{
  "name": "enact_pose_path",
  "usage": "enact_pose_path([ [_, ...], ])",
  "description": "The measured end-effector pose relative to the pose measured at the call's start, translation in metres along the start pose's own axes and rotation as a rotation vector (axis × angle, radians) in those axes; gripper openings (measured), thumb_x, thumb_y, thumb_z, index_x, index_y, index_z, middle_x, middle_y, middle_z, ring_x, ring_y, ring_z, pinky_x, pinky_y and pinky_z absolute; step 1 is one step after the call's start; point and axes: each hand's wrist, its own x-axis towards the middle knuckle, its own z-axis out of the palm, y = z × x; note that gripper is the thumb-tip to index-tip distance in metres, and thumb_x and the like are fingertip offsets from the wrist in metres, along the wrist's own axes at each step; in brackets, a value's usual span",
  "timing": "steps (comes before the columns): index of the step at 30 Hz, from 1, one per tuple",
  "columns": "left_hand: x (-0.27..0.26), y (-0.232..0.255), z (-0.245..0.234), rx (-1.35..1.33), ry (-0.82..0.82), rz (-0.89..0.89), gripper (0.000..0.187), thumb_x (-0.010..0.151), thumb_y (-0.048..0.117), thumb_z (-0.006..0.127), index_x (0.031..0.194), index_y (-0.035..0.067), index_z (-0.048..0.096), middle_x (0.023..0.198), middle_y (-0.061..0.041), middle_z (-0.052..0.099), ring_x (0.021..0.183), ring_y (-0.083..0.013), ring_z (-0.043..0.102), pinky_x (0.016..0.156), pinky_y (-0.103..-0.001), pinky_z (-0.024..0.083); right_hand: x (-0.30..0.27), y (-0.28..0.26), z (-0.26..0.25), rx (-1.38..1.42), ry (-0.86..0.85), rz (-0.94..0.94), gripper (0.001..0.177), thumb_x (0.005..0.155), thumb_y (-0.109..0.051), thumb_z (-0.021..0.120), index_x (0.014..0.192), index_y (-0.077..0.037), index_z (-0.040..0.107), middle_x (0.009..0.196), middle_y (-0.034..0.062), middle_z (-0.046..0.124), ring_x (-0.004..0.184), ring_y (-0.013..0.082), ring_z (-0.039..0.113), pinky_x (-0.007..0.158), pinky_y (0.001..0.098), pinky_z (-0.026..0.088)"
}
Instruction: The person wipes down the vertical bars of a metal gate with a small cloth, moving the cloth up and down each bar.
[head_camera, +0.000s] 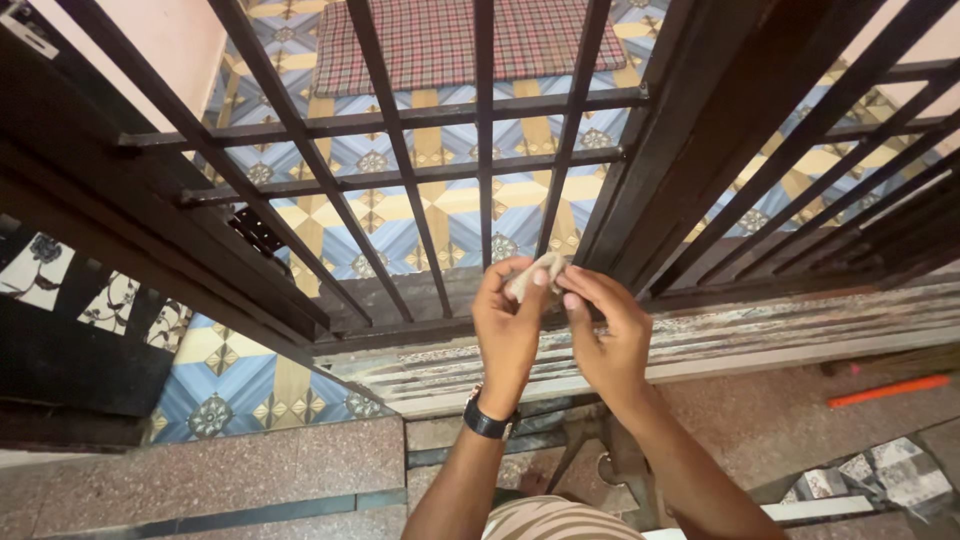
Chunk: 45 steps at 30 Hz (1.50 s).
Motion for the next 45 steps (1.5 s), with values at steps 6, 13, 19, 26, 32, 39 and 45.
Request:
enact_pose_path([
  [6,-0.005,0.018,0.014,0.133,-0.018,0.075,0.035,0.092,0.007,0.075,0.124,0.0,0.064,0.109,-0.013,0.076,0.096,-0.015,0.072,0.082,-0.026,0.058,-0.001,0.031,-0.021,0.346,-0.063,0.505,0.022,0.096,-0.003,0.069,0.117,0.004,0.069,0.109,0.015,0.077,0.093,0.0158,0.071,0.072,0.0255,0.055],
  [13,0.029,0.11,0.028,0.54,0.305,0.844,0.015,0.098,0.006,0.074,0.109,0.003,0.064,0.115,-0.014,0.075,0.103,-0.0231,0.074,0.085,-0.032,0.063,0.03,0.012,-0.039,0.166,0.121,0.049,0.039,0.103,-0.021,0.069,0.134,0.001,0.06,0.138,0.0177,0.065,0.124,0.023,0.067,0.104,0.0334,0.057],
  [19,0.05,0.181,0.1,0.913,0.168,1.102,0.027,0.102,0.007,0.078,0.126,0.008,0.065,0.112,-0.01,0.075,0.092,-0.0175,0.075,0.075,-0.028,0.06,0.087,-0.022,-0.037,0.146,-0.032,-0.157,0.094,0.106,-0.057,0.065,0.166,-0.003,0.016,0.173,0.0183,0.018,0.162,0.0305,0.028,0.134,0.0476,0.03],
  [26,0.086,0.191,0.144,0.594,0.076,0.918,0.027,0.1,0.015,0.077,0.124,0.009,0.068,0.097,-0.006,0.079,0.073,-0.0023,0.07,0.062,-0.018,0.053,0.155,-0.009,-0.009,0.489,-0.011,-0.077,0.072,0.113,-0.057,0.048,0.156,-0.001,0.036,0.115,0.009,0.054,0.106,0.0153,0.055,0.093,0.0297,0.046],
  [32,0.066,0.159,0.125,0.685,0.099,0.824,0.025,0.102,0.011,0.076,0.127,0.006,0.072,0.102,-0.008,0.08,0.078,-0.0023,0.071,0.066,-0.017,0.054,0.157,0.007,0.011,0.499,0.135,-0.067,0.051,0.117,-0.05,0.042,0.129,-0.002,0.054,0.082,-0.0007,0.053,0.074,0.006,0.055,0.072,0.0213,0.047],
  [39,0.107,0.167,0.149,0.461,0.195,0.937,0.018,0.105,0.006,0.075,0.122,0.006,0.071,0.096,-0.005,0.079,0.081,0.0016,0.066,0.066,-0.017,0.052,0.157,0.007,0.002,0.501,0.092,0.038,0.051,0.113,-0.053,0.042,0.126,-0.005,0.054,0.079,-0.0021,0.056,0.073,0.0054,0.058,0.061,0.0198,0.04],
  [45,0.089,0.154,0.147,0.669,0.275,0.849,0.025,0.1,0.001,0.074,0.125,0.008,0.072,0.087,-0.004,0.075,0.067,0.0028,0.054,0.056,-0.016,0.043,0.159,0.006,-0.001,0.526,0.08,-0.025,0.053,0.113,-0.055,0.045,0.127,-0.005,0.054,0.078,-0.0011,0.06,0.07,0.0052,0.056,0.059,0.0205,0.04],
])
